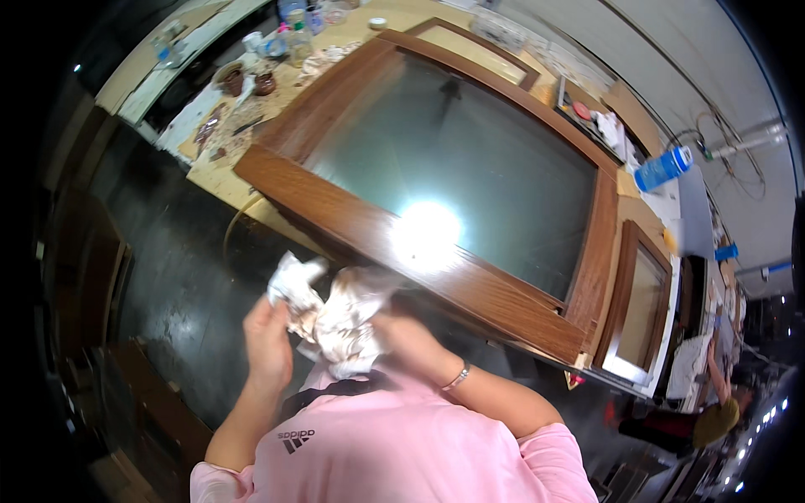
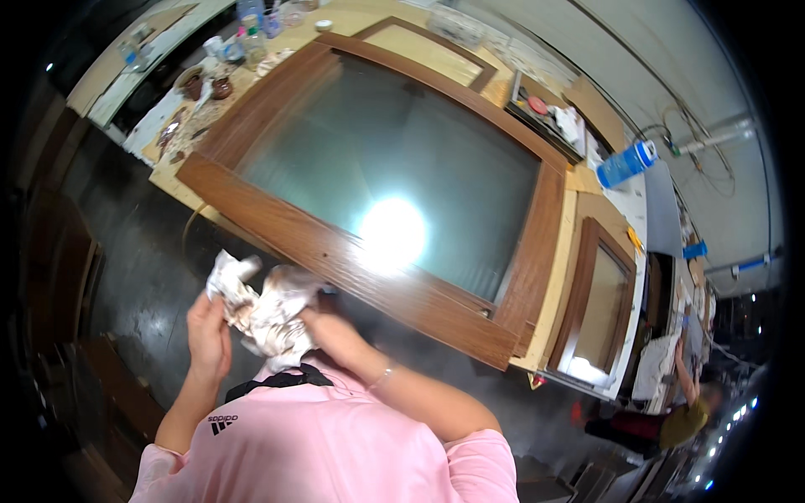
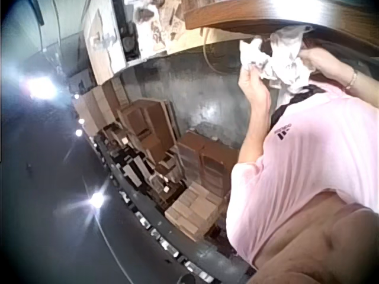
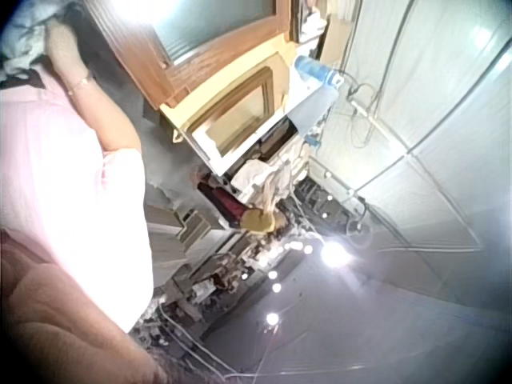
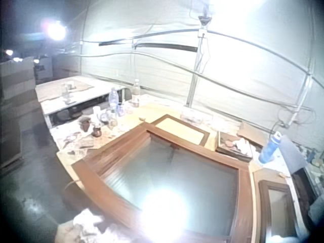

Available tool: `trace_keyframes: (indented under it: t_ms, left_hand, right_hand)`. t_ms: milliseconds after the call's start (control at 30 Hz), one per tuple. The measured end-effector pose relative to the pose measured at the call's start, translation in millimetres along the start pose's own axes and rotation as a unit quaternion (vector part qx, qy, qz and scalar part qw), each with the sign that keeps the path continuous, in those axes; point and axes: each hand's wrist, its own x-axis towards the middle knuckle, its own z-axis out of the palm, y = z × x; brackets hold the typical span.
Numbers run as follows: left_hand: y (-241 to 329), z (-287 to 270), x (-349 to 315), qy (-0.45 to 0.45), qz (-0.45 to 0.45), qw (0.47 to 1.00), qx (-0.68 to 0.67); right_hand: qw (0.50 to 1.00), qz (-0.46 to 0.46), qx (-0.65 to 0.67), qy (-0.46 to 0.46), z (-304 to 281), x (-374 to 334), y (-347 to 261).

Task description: The person applies a liquid from a bottle onto a cloth and wipes the glass and wooden frame of a cabinet door, including the corners and edges.

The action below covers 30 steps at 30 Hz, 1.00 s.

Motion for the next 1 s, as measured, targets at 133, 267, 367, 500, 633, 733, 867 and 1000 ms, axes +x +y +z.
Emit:
trace_keyframes:
  t_ms: [133, 267, 367, 500, 633, 733, 867, 1000]
  left_hand:
    - [18, -64, 18, 0.102, 0.057, 0.993, -0.016]
    - [46, -109, 25, 0.177, 0.136, 0.975, 0.006]
    - [77, -135, 27, 0.231, 0.17, 0.957, -0.038]
    - [128, -139, 14, 0.268, 0.187, 0.942, -0.078]
    - [141, -103, 1, 0.191, 0.17, 0.961, -0.102]
    - [146, -52, -3, 0.172, 0.176, 0.965, -0.095]
    - [131, -11, -18, 0.153, 0.163, 0.967, -0.124]
    - [109, 26, -22, 0.095, 0.134, 0.972, -0.165]
  right_hand:
    - [0.922, 0.252, 0.291, 0.028, 11, 2, 52]
    - [0.98, 0.186, -0.038, 0.054, 45, -18, 118]
    - [0.956, 0.133, -0.258, -0.05, 69, -11, 169]
    - [0.982, 0.144, -0.033, -0.118, 30, 23, 71]
    - [0.971, 0.079, 0.069, -0.216, 15, 44, 9]
    - [0.998, 0.006, -0.009, 0.054, 50, 41, 18]
    - [0.979, -0.168, 0.118, 0.013, 51, 83, -34]
    - [0.934, -0.079, 0.322, -0.132, 89, 103, -50]
